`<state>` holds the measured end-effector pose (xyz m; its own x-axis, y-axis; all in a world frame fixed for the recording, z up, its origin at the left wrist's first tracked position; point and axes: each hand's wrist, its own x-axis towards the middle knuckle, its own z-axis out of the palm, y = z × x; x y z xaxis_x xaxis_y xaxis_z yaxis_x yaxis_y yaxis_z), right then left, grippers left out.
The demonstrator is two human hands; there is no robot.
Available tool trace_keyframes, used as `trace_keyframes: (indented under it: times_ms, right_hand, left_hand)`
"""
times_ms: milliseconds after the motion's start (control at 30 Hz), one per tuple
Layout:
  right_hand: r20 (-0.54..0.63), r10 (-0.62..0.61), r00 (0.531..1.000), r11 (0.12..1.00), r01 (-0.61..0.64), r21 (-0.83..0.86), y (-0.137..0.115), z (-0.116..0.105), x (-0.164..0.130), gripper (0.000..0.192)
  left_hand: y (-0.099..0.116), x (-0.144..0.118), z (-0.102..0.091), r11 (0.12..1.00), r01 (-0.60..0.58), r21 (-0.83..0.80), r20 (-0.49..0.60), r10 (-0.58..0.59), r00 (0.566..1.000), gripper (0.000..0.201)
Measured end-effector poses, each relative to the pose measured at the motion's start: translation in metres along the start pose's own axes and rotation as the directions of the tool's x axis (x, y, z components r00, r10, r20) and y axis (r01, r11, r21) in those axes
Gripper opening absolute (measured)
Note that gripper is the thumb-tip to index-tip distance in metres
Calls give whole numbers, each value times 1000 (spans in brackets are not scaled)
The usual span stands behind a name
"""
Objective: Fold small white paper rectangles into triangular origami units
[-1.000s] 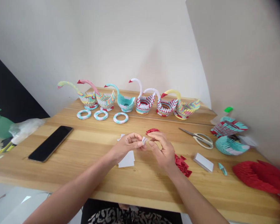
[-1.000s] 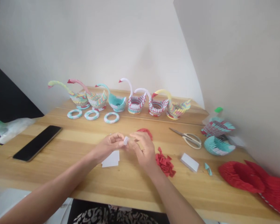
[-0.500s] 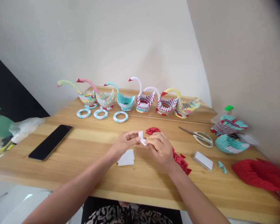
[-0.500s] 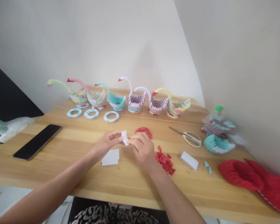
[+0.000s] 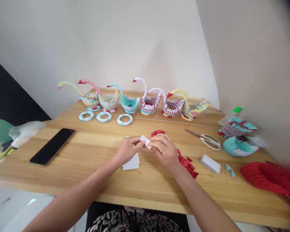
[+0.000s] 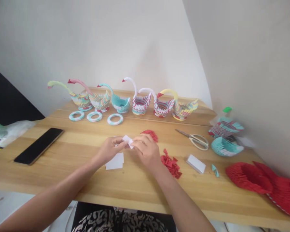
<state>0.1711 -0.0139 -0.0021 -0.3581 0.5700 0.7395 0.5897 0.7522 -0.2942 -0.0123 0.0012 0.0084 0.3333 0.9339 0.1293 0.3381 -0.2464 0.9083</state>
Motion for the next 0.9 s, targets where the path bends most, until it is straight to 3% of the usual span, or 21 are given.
trace_keyframes:
  times_ms: [167, 267, 400, 500, 667, 900]
  right_hand:
    - [-39, 104, 994, 989, -100, 111, 0, 1, 1, 11]
    - [-27, 242, 970, 952, -233, 198, 0, 1, 0, 9]
    - [92, 484, 870, 806, -484, 341, 2, 4, -3, 11]
    - [164, 575, 801, 697, -585, 415, 6, 7, -5, 15]
    - [196, 619, 761, 633, -631, 448, 6, 9, -5, 20]
    - [190, 629, 754, 619, -633, 466, 4, 8, -5, 18]
  left_hand:
    - [-3, -2, 2, 992, -118, 34, -61, 120, 991, 23]
    - [-3, -3, 2, 985, -158, 69, -76, 163, 984, 22]
    - [-1, -3, 2, 983, -172, 58, -57, 175, 983, 20]
    - [-1, -3, 1, 989, -146, 28, -33, 147, 989, 20]
    - [-1, -2, 1, 994, -105, -4, -12, 105, 994, 21]
    - [2, -3, 2, 999, -34, -20, 44, 35, 998, 25]
